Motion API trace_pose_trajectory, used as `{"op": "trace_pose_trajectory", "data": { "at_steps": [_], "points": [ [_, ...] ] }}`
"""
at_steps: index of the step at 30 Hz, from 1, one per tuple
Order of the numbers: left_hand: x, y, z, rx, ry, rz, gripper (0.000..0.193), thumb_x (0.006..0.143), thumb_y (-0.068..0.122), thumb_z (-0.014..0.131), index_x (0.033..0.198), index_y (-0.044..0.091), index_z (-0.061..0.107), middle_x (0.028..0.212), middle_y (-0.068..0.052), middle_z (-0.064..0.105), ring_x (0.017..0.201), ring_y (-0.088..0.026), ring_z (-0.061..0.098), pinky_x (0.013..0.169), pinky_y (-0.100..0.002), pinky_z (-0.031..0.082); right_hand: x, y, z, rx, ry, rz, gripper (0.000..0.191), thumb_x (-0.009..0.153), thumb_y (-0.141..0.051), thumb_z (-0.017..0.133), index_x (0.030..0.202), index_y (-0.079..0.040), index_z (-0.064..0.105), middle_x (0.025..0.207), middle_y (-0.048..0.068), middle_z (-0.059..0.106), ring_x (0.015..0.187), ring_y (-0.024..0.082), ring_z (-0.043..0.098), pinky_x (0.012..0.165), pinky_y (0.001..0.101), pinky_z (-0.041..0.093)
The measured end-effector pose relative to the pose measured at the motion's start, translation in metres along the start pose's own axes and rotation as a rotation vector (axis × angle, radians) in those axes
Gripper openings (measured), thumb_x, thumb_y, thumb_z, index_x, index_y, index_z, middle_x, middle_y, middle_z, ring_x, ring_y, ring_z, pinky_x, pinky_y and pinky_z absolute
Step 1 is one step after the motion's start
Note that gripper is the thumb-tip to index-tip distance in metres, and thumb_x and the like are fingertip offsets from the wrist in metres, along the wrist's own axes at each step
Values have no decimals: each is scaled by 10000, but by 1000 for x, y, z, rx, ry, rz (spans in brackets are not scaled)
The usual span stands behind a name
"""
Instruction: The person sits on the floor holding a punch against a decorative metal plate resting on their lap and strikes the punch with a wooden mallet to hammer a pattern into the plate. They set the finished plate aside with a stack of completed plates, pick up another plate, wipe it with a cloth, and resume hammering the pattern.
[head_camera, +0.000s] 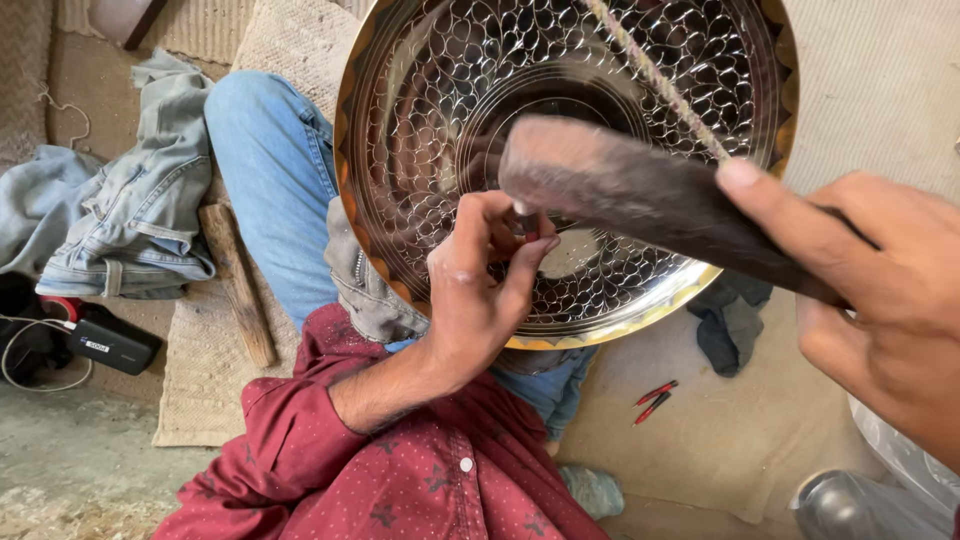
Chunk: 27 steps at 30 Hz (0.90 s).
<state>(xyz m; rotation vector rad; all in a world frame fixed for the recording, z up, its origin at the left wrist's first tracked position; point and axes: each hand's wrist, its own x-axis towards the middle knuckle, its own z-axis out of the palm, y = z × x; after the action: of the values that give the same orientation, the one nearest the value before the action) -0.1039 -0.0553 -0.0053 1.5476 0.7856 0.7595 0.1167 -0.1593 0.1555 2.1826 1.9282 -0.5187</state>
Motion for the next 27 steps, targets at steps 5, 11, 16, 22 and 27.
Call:
{"op": "trace_pose_trajectory", "data": {
  "at_steps": [5,11,16,22,27],
  "points": [
    [2,-4,1,-97,44,2,321,950,-47,750,1146,16,504,896,-53,688,684,-62,615,625,-220,548,6,0,-3,-143,-42,-27,968,665,73,691,1550,-260,480,841,85,594,694,256,568,697,404,500],
    [3,-4,1,-115,52,15,350,974,-62,732,1226,22,505,954,-37,688,699,-37,570,634,-208,514,3,5,-2,62,197,-106,837,741,198,650,1516,-90,518,978,187,623,694,281,588,628,407,480],
    [2,-1,3,-61,59,29,339,964,-54,740,1227,41,551,943,-28,713,697,-40,604,642,-209,525,-1,7,1,146,229,-16,765,799,119,670,1507,-1,407,923,168,599,687,253,588,627,394,461],
    [7,-2,-1,0,-34,13,305,962,-24,748,1213,45,590,946,-38,762,760,-50,732,670,-232,580,0,2,1,127,51,41,857,726,111,699,1516,-123,463,874,122,616,673,239,598,612,377,492],
    [25,-5,-4,-37,-207,191,344,1015,-24,673,1338,66,595,1138,-57,771,986,-127,787,768,-253,631,-12,0,19,151,53,153,886,739,117,675,1558,-136,453,876,125,611,671,239,590,583,371,498]
  ]
}}
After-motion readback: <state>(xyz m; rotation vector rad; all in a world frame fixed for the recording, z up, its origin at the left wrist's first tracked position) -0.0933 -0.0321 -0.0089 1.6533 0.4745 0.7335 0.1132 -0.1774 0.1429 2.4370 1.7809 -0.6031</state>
